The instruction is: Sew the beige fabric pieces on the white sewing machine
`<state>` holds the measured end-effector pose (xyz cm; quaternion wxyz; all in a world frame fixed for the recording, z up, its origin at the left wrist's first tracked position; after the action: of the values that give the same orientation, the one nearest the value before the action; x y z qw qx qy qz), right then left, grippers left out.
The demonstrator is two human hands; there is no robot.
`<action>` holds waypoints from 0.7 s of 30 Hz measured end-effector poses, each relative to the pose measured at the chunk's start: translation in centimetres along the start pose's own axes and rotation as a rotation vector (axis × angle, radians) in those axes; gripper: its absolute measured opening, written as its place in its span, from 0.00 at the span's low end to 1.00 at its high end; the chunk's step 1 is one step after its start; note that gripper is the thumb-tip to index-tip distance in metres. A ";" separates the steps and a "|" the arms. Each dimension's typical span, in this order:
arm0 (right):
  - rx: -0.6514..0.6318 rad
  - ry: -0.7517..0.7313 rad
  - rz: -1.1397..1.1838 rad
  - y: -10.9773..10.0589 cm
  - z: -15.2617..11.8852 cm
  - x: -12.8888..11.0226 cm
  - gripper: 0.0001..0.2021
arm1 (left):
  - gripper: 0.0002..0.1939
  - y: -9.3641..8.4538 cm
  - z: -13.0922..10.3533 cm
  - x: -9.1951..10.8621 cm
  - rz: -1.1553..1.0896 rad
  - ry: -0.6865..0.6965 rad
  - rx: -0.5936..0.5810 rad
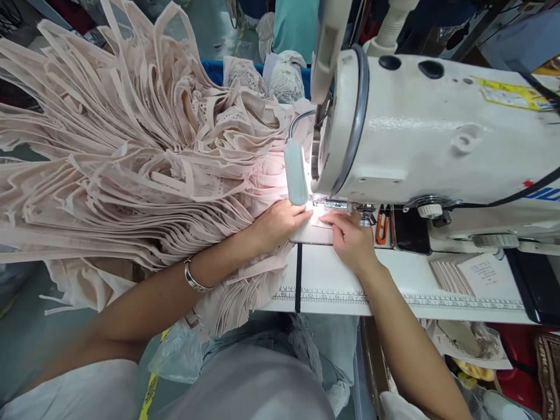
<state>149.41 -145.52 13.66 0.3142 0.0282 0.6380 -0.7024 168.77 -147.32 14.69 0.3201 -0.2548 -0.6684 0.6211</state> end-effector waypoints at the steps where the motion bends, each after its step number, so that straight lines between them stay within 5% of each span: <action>1: 0.011 -0.008 -0.003 0.0 0.0 0.0 0.19 | 0.13 0.0 0.0 0.0 -0.018 0.012 0.007; 8: 0.093 -0.111 -0.018 0.2 0.1 0.3 0.18 | 0.16 0.4 -0.3 -0.4 -0.234 0.089 0.113; 21: -0.007 -0.356 -0.071 -0.2 -0.2 -0.4 0.18 | 0.10 0.7 -1.3 -0.3 -0.144 0.065 0.093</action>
<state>149.51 -145.18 13.97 0.3972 -0.1200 0.5755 -0.7048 169.90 -146.54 13.98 0.3970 -0.2112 -0.6447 0.6182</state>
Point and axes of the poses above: each hand's wrist, its own z-axis towards the middle knuckle, its own y-axis out of the palm, x = y × z, the point moved 2 cm from there along z, towards the middle knuckle, and after that the axes turned 10 degrees about -x, right-handed, at the moved point
